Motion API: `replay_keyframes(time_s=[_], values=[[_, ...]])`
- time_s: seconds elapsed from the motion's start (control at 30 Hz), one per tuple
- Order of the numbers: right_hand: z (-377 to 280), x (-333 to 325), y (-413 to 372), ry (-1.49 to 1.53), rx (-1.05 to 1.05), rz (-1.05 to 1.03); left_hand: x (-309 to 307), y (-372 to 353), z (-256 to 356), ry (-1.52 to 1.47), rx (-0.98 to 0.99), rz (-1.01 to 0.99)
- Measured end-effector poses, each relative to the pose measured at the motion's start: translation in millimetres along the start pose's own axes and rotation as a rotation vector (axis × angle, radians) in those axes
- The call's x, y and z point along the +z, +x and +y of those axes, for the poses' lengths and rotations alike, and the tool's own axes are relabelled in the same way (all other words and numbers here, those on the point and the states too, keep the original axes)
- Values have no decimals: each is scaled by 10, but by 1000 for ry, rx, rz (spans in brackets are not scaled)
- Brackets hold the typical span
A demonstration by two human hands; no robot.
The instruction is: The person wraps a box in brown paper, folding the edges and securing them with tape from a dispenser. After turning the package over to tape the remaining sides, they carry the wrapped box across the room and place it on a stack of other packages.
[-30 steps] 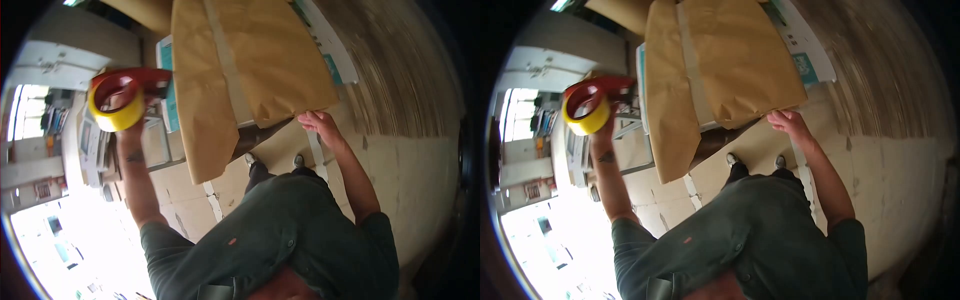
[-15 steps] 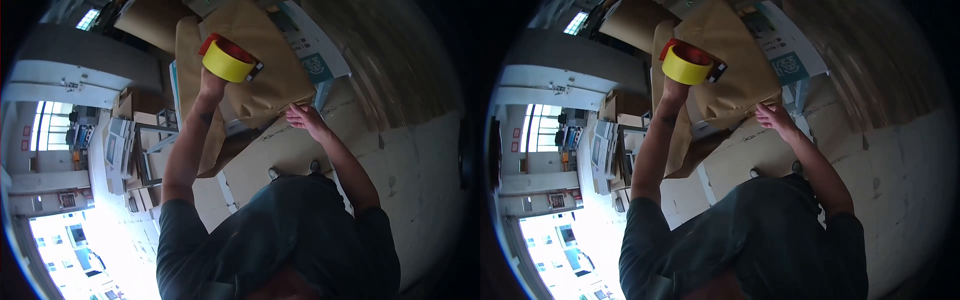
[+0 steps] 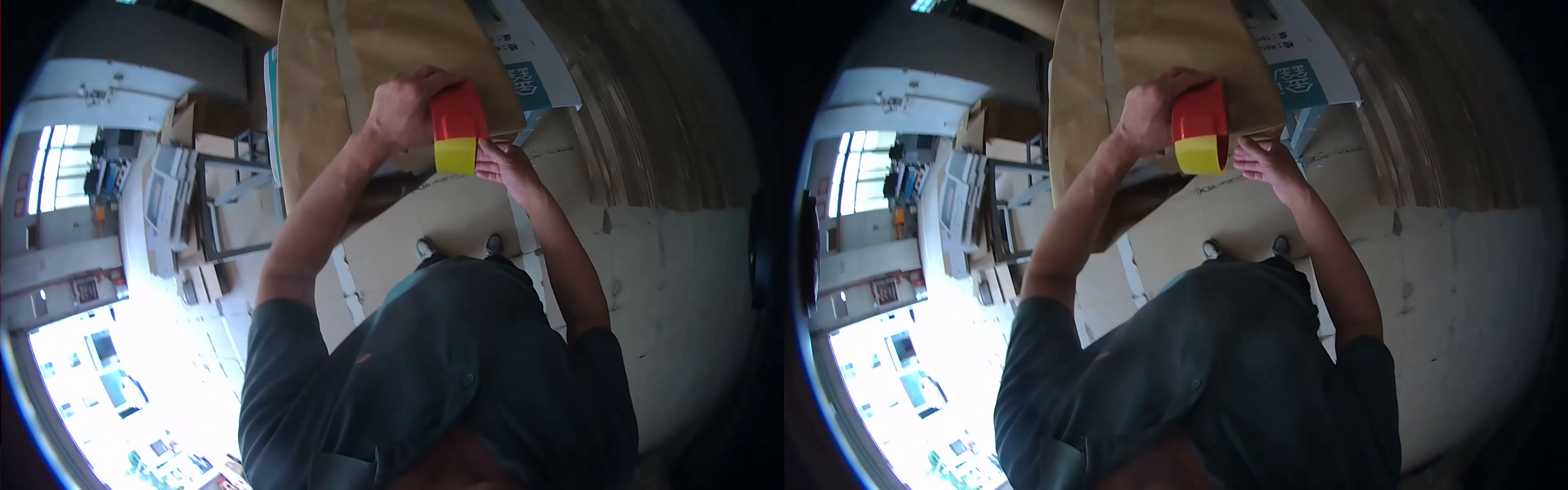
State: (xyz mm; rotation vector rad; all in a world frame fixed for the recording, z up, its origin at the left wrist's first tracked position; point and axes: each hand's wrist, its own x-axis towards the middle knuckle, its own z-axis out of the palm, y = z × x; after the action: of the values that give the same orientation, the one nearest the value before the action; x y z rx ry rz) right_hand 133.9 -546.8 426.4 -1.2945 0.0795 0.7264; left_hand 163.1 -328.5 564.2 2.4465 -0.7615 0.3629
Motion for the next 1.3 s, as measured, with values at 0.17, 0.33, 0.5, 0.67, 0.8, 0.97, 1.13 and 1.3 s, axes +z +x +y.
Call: replay_keyframes(time_s=[0.17, 0.33, 0.5, 0.67, 0.8, 0.97, 1.13, 1.3], values=[[-76, 36, -54, -32, 0, 31, 180, -59, 53, 92, -21, 51], [-142, 25, -88, -108, -38, 41, 358, -440, 327, 228, 91, 215], [-55, -110, 45, -157, 61, 72, 494, -915, 758, 176, 89, 209], [-126, -100, -24, -125, 77, -11, 878, -1540, 1066, 100, 1, 78], [-174, -112, -57, -162, 70, -5, 1164, -1814, 1125, 67, -27, 6], [-207, -60, -62, -223, 35, 47, 1457, -1958, 947, -2, -77, -55], [-91, -38, -70, -266, 37, 94, 1903, -1741, 506, 76, -199, -9], [-88, -5, -68, -255, 31, 130, 2014, -1559, 344, 89, -228, 27]])
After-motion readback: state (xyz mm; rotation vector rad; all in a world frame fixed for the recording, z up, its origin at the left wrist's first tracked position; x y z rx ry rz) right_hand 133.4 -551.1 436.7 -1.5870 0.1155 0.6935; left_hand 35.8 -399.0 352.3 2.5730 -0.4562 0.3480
